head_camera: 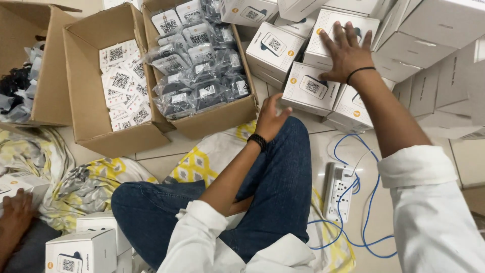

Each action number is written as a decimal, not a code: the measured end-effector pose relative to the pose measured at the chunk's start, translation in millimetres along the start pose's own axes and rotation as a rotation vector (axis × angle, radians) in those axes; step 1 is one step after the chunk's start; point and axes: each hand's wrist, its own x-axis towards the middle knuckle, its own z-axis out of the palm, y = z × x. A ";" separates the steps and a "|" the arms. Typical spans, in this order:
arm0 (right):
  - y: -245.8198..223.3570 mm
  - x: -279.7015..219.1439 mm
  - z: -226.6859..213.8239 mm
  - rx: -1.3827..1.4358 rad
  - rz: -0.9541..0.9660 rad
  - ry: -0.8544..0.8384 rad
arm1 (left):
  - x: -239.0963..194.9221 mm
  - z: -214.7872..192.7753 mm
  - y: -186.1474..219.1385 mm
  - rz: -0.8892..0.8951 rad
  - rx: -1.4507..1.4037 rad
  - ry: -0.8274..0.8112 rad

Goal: The person unboxes small electronic devices and places them into larger shipping boxes.

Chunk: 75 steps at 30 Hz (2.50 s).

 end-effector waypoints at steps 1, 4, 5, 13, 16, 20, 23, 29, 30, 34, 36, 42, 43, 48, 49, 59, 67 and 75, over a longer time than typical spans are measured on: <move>-1.3 2.8 15.0 -0.005 0.003 0.002 | 21.3 8.8 -22.6 0.006 -0.004 -0.001; -6.5 6.9 47.4 -0.054 0.024 0.126 | 73.0 31.0 -72.4 -0.091 -0.029 0.156; -9.4 4.6 49.6 -0.066 0.038 0.166 | 81.6 34.2 -77.3 -0.251 -0.157 0.118; -19.6 -7.2 8.8 0.096 0.103 0.052 | 70.6 34.6 -58.0 -0.528 -0.593 -0.119; -8.3 -1.2 9.3 0.199 0.082 0.000 | 45.6 19.1 -33.5 -0.448 -0.600 -0.083; -11.8 -0.1 7.9 0.305 0.094 0.051 | 10.3 -22.8 -26.4 -0.387 -0.669 0.035; -39.8 -14.0 8.5 0.406 0.081 0.220 | -17.9 -62.4 -44.2 -0.328 -0.816 0.073; -157.6 -55.4 -4.4 1.120 -0.015 0.308 | -92.7 -145.9 -56.6 -0.308 -0.903 0.141; -180.7 -63.1 -4.3 1.331 -0.041 0.207 | -105.2 -156.4 -63.0 -0.326 -0.887 0.189; -264.2 -88.7 29.6 1.619 -0.139 -0.169 | -147.1 -184.7 -79.0 -0.298 -0.826 0.265; -306.9 -106.2 52.2 1.601 -0.153 -0.246 | -167.5 -195.2 -87.9 -0.383 -0.729 0.358; -351.4 -151.8 94.8 1.425 0.076 -0.668 | -209.4 -187.2 -171.0 -0.524 -0.791 0.589; -349.9 -151.2 93.9 1.424 0.076 -0.680 | -207.3 -187.0 -178.3 -0.534 -0.791 0.596; -340.1 -149.4 104.5 1.463 0.097 -0.746 | -205.5 -187.6 -197.9 -0.621 -0.929 0.689; -339.9 -152.0 103.2 1.463 0.100 -0.745 | -206.7 -186.6 -196.3 -0.621 -0.930 0.686; -319.1 -139.1 153.5 1.439 0.255 -0.578 | -190.5 -170.6 -249.8 -0.513 -0.887 0.605; -322.2 -161.8 131.2 1.293 0.061 -0.547 | -191.0 -173.0 -275.0 -0.593 -0.691 0.636; -335.1 -194.2 41.1 1.967 0.146 -0.489 | -166.8 -169.3 -362.5 -0.632 -0.761 0.454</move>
